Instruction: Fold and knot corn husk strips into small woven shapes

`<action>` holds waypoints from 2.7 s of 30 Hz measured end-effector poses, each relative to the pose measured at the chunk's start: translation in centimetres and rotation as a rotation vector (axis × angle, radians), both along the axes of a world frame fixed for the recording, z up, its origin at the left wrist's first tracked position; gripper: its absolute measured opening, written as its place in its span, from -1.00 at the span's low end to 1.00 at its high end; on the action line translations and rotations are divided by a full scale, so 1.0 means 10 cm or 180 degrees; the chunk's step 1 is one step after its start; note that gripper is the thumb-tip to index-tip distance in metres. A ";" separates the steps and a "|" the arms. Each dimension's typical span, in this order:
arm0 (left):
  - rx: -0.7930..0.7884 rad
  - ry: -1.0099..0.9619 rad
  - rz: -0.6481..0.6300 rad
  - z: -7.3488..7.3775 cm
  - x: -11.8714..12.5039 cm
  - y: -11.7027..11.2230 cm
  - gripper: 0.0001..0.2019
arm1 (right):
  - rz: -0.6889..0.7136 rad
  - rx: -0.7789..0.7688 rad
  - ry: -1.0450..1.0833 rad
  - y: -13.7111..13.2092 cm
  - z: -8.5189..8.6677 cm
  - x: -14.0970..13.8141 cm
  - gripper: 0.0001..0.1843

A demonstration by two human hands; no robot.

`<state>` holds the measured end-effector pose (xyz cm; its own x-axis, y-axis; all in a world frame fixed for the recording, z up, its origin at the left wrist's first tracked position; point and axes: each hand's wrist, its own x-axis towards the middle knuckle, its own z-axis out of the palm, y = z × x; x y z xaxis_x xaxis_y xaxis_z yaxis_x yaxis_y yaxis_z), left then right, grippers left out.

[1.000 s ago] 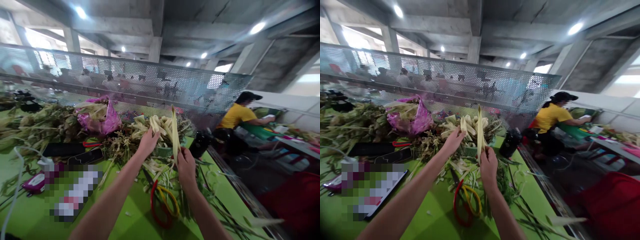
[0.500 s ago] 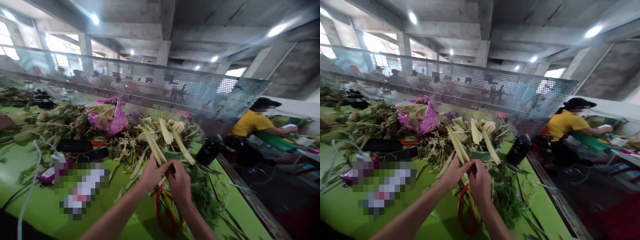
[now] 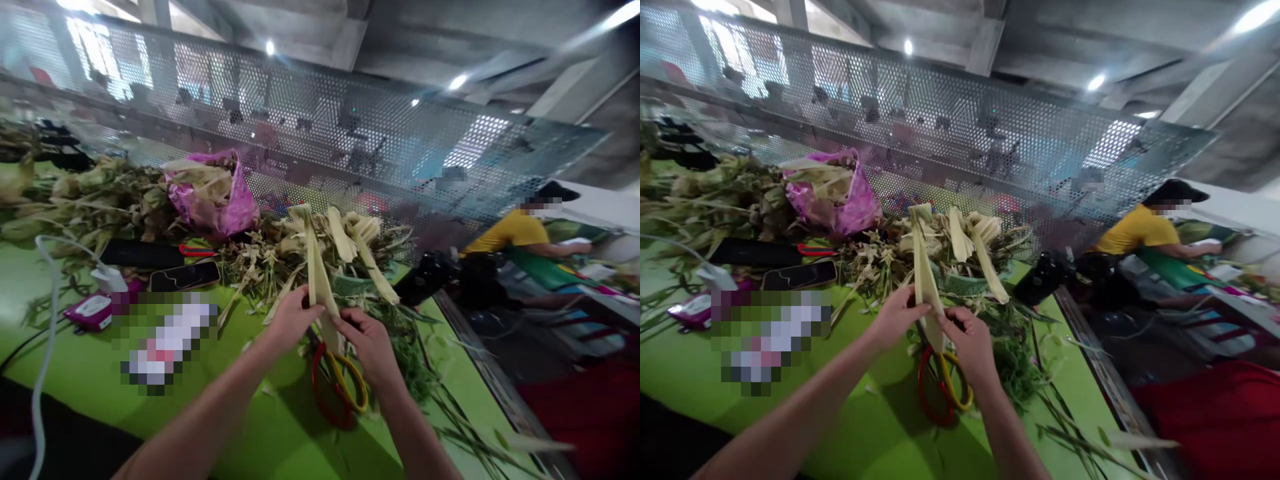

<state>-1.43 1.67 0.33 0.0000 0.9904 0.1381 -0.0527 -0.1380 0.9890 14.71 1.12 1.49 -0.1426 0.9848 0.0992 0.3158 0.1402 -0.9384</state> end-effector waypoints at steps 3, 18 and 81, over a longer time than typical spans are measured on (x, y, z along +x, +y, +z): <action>0.0001 0.0037 0.0152 -0.04 0.01 0.00 -0.85 | 0.0147 -0.0258 0.0223 0.01 0.00 0.00 -0.72; 0.0062 0.0996 -0.0035 -0.06 0.04 -0.04 -0.81 | -0.0128 0.0095 0.0266 -0.04 -0.05 -0.07 -0.73; 0.0581 0.0948 0.0199 0.06 0.13 -0.22 -0.78 | -0.0418 0.0169 0.0766 0.02 -0.11 -0.06 -0.81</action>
<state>-0.16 -0.51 0.94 0.0071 0.9487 0.3160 0.2484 -0.3078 0.9185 14.13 1.28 0.38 0.0198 0.9858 0.1667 0.1033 0.1638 -0.9811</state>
